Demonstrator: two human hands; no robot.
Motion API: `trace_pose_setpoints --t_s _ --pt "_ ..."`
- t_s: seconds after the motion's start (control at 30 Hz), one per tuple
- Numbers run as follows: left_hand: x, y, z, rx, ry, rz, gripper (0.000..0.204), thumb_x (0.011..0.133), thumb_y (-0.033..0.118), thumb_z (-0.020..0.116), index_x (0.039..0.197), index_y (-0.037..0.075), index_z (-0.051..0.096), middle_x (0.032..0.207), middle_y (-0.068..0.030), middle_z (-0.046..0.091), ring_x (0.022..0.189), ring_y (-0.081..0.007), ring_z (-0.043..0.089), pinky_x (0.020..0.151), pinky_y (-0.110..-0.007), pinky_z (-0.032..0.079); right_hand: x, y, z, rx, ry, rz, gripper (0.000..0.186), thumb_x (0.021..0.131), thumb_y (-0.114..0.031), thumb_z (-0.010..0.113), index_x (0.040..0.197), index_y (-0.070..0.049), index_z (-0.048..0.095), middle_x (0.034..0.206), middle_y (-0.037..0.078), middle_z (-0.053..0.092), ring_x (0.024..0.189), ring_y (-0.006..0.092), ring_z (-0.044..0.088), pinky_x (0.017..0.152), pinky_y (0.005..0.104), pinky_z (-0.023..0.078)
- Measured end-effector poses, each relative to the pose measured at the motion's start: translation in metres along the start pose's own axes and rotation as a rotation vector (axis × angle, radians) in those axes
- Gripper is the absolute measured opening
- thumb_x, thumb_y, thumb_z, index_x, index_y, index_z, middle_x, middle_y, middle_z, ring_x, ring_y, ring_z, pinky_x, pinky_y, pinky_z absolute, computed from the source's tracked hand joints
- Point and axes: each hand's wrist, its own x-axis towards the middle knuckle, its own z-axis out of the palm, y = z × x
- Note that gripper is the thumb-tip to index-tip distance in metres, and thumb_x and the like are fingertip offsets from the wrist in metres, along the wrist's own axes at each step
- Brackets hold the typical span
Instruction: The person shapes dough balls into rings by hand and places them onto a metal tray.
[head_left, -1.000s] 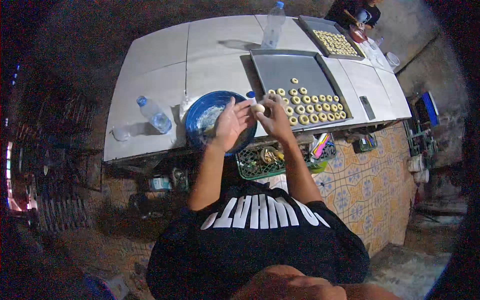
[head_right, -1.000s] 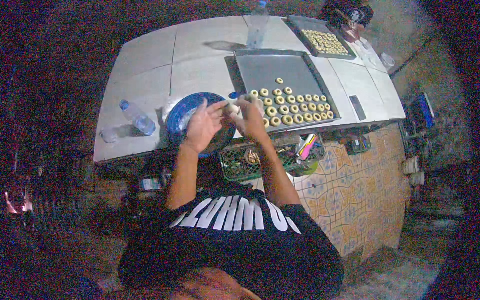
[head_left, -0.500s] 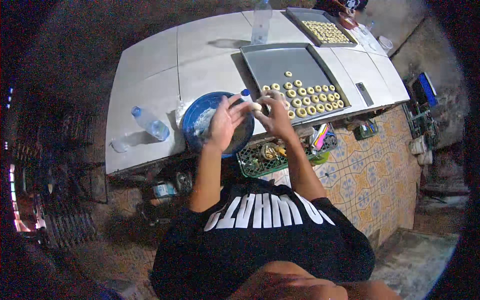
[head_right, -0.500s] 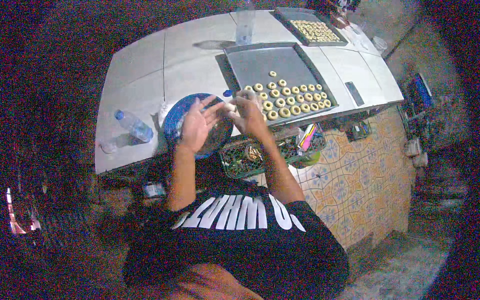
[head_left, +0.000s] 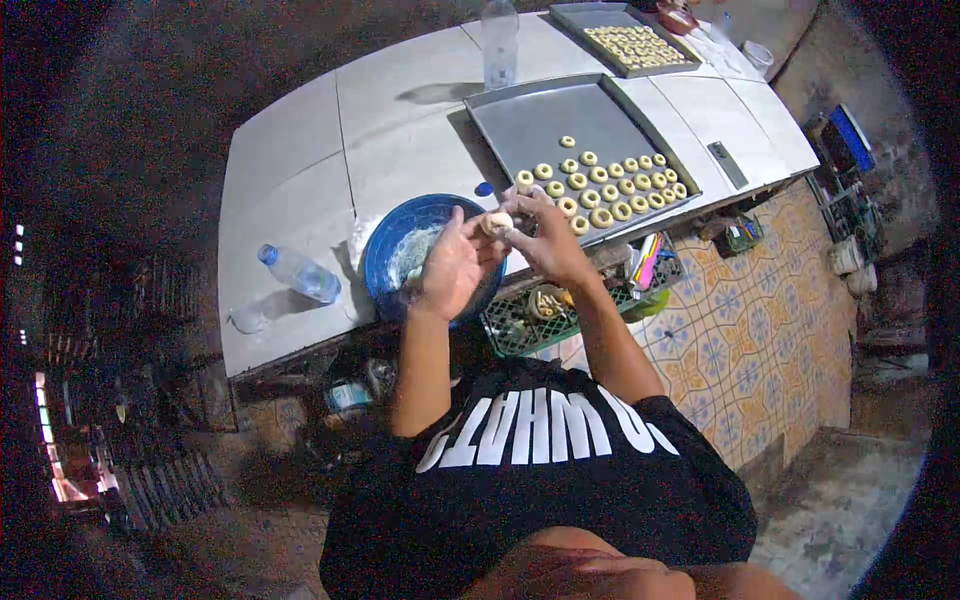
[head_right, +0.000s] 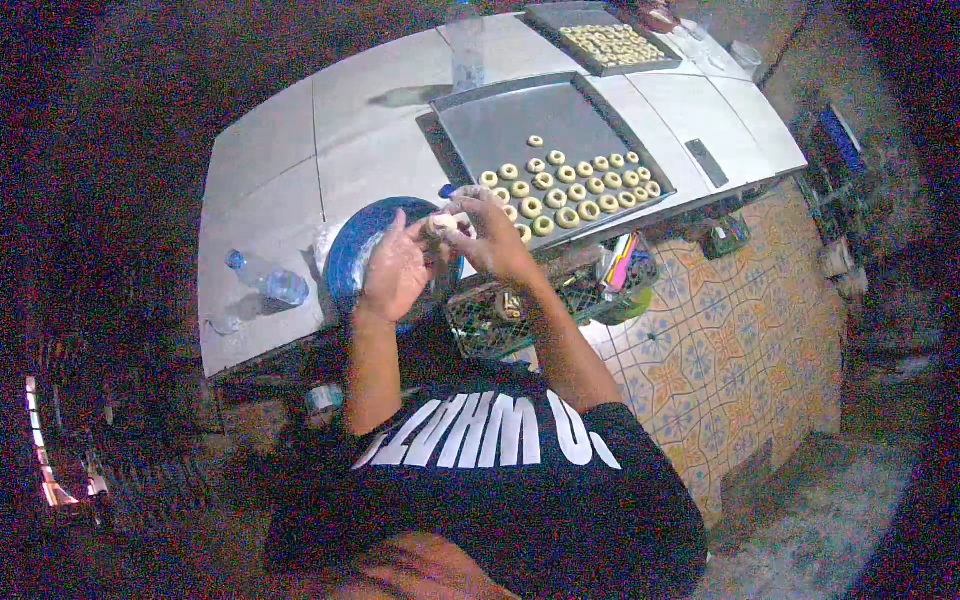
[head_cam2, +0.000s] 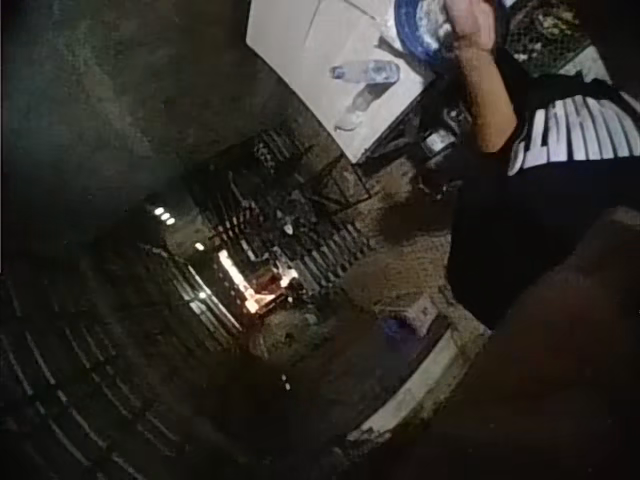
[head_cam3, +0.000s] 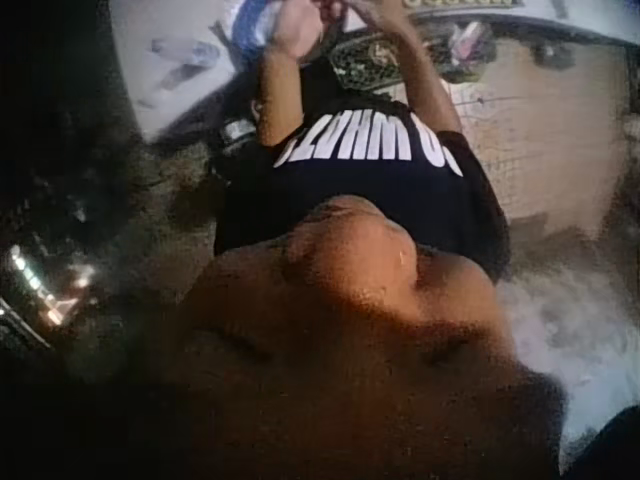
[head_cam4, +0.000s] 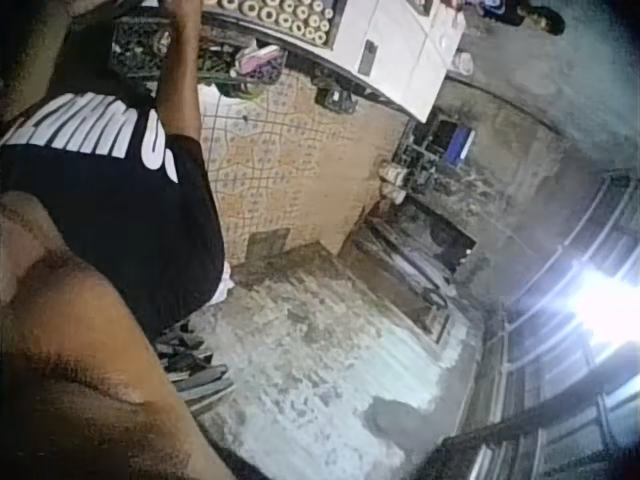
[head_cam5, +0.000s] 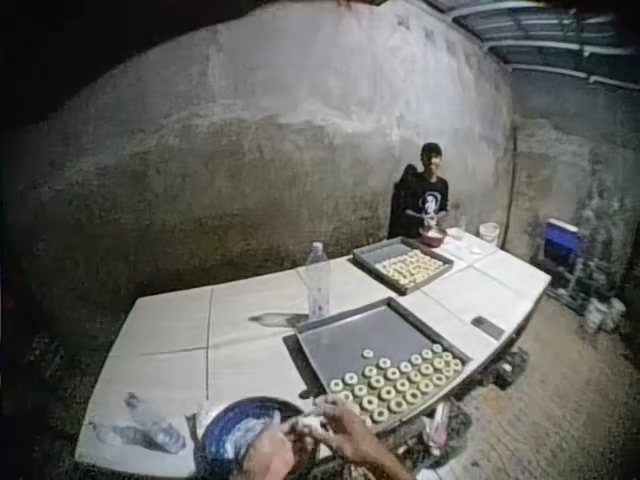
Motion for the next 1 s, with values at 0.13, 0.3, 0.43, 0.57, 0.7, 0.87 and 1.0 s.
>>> trace_pose_setpoints --t_s 0.13,0.3,0.43,0.57,0.7,0.87,1.0 --pt "-0.001 0.009 0.015 -0.009 0.099 0.046 0.069 0.105 0.053 0.033 0.141 -0.004 0.047 0.141 -0.0199 0.055 0.129 -0.0287 0.053 0.109 -0.039 0.038 -0.007 0.023 -0.004 -0.452 0.064 -0.146 0.025 0.084 -0.012 0.076 0.101 0.002 0.065 0.119 0.013 0.055 0.118 0.0263 0.052 0.103 0.0357 0.04" --pt "-0.006 -0.015 -0.017 0.018 0.198 0.087 0.067 0.105 0.053 0.033 0.142 -0.001 0.046 0.141 -0.0176 0.055 0.128 -0.0258 0.055 0.107 -0.037 0.041 0.001 0.035 0.008 -0.06 -0.043 0.021 0.032 0.079 -0.015 0.078 0.105 0.0 0.066 0.119 0.013 0.056 0.115 0.0281 0.055 0.097 0.0378 0.045" --pt "-0.015 0.002 0.001 -0.166 -0.074 -0.002 0.068 0.105 0.052 0.036 0.14 -0.004 0.047 0.137 -0.0156 0.059 0.123 -0.0237 0.058 0.106 -0.036 0.043 0.002 0.036 0.009 -0.115 -0.002 -0.036 0.04 0.077 -0.023 0.082 0.107 -0.001 0.066 0.122 0.017 0.059 0.116 0.0338 0.057 0.102 0.0423 0.043" --pt "-0.021 0.009 -0.002 0.067 0.146 0.024 0.06 0.104 0.044 0.044 0.14 -0.003 0.049 0.133 -0.0152 0.062 0.113 -0.0209 0.064 0.099 -0.035 0.049 0.002 0.043 0.009 -0.186 0.054 -0.048 0.038 0.083 -0.028 0.079 0.108 -0.001 0.069 0.112 0.016 0.065 0.111 0.0291 0.06 0.099 0.0407 0.044" --pt "-0.027 0.002 -0.025 0.183 0.216 0.096 0.046 0.1 0.031 0.058 0.135 0.001 0.055 0.128 -0.013 0.065 0.101 -0.0182 0.067 0.093 -0.033 0.053 -0.001 0.009 0.015 -0.056 0.006 0.105 0.032 0.089 -0.028 0.074 0.106 -0.002 0.071 0.106 0.01 0.068 0.101 0.02 0.063 0.089 0.0346 0.048" --pt "-0.029 0.014 -0.011 0.146 0.313 0.083 0.044 0.098 0.029 0.061 0.131 0.0 0.059 0.125 -0.0144 0.065 0.109 -0.0209 0.066 0.096 -0.034 0.053 0.0 0.022 0.01 -0.031 -0.107 0.069 0.029 0.094 -0.027 0.067 0.108 -0.001 0.071 0.096 0.008 0.07 0.087 0.0171 0.065 0.078 0.0314 0.051" --pt "-0.024 0.011 -0.009 0.363 0.4 0.18 0.036 0.097 0.016 0.062 0.131 0.002 0.06 0.123 -0.0136 0.067 0.104 -0.019 0.066 0.098 -0.032 0.051 0.002 0.033 0.017 -0.073 -0.006 0.111 0.027 0.093 -0.021 0.068 0.11 0.0 0.07 0.101 0.01 0.073 0.093 0.0174 0.067 0.085 0.0333 0.052"
